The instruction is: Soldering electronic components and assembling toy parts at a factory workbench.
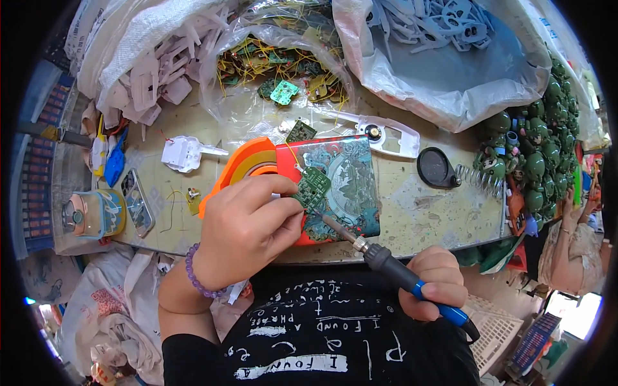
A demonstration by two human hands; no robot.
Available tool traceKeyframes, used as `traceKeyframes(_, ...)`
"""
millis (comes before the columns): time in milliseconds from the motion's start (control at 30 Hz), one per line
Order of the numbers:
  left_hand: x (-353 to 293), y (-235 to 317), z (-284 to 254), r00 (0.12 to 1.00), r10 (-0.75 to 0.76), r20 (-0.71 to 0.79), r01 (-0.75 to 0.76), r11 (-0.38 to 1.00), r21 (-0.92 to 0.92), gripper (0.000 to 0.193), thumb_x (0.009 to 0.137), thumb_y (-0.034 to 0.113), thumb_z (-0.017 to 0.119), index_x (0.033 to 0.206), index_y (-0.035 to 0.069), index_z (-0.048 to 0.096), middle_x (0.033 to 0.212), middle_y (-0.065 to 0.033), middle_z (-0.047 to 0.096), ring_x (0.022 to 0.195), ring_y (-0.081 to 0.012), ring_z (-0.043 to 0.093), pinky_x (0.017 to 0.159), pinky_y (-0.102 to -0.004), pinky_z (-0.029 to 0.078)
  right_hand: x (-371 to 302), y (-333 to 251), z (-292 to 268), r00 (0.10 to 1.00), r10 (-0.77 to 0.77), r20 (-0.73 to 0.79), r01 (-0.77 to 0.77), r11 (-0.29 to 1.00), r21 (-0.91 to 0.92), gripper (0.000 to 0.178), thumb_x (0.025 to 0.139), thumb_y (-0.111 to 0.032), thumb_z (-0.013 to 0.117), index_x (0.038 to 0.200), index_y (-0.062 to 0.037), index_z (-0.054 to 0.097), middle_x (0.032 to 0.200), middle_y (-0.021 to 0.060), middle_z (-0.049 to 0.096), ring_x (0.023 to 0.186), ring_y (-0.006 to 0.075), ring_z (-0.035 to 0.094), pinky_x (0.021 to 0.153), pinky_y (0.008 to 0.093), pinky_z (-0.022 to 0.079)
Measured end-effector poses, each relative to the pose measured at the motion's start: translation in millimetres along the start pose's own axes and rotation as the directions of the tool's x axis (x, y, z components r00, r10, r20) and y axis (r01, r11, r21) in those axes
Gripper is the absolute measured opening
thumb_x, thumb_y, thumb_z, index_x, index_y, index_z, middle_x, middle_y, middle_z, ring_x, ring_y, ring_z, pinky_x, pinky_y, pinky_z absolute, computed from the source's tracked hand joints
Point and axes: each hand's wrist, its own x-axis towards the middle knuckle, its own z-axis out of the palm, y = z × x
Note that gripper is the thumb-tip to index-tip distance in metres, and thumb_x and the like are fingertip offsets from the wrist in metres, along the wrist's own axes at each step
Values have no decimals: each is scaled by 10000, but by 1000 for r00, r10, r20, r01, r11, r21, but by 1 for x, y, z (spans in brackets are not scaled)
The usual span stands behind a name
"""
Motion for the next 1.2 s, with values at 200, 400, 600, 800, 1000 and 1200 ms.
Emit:
traceKeyframes(200, 9, 3, -4, 998, 42, 39, -45, 997, 70, 172, 637, 2, 729, 774, 53, 639, 868, -75, 614, 785, -275, 621, 661, -362, 501, -1, 1, -1, 1000, -3, -9, 3, 1000, -8, 388, 864, -352, 688, 1016, -33, 527, 770, 67, 578, 574, 213, 577, 467, 318, 463)
traceKeyframes(400, 9, 5, 0, 999, 25, 38, -26, 999, 37, 177, 644, -4, 727, 787, 40, 632, 891, -82, 609, 842, -285, 619, 707, -373, 505, -3, 3, -1, 1000, -13, -18, 13, 1000, -6, 398, 865, -370, 681, 1017, -34, 531, 775, 69, 578, 581, 212, 579, 467, 314, 467)
traceKeyframes(600, 10, 7, -2, 998, 6, 57, -8, 1000, 26, 173, 660, -18, 720, 802, 30, 632, 902, -89, 612, 880, -291, 640, 754, -378, 519, -2, 5, 1, 1000, -9, 7, 9, 1000, 13, 399, 867, -376, 677, 1017, -36, 531, 784, 66, 577, 581, 208, 578, 466, 310, 466)
traceKeyframes(800, 6, 3, 0, 999, 6, 53, -6, 1000, -1, 169, 675, -18, 714, 815, 9, 623, 926, -103, 608, 920, -298, 645, 776, -366, 528, -6, 6, 5, 1000, -5, 11, 4, 1000, 12, 406, 863, -384, 677, 1018, -39, 528, 786, 62, 571, 582, 205, 577, 458, 305, 461)
traceKeyframes(1000, 8, 5, -1, 998, 11, 58, -11, 1000, -5, 167, 680, -28, 711, 816, 4, 621, 931, -106, 609, 939, -299, 650, 777, -365, 532, -7, 6, 10, 999, -26, -24, 26, 1000, -12, 413, 859, -392, 678, 1013, -42, 521, 789, 63, 562, 574, 197, 568, 449, 298, 451)
traceKeyframes(1200, 7, 5, -2, 998, -9, 68, 11, 1000, -26, 163, 683, -55, 711, 806, 5, 623, 935, -107, 621, 973, -313, 661, 784, -369, 541, -3, 6, 8, 999, -22, 31, 21, 1000, 13, 411, 849, -381, 691, 1005, -40, 521, 807, 64, 552, 571, 196, 563, 448, 295, 448)
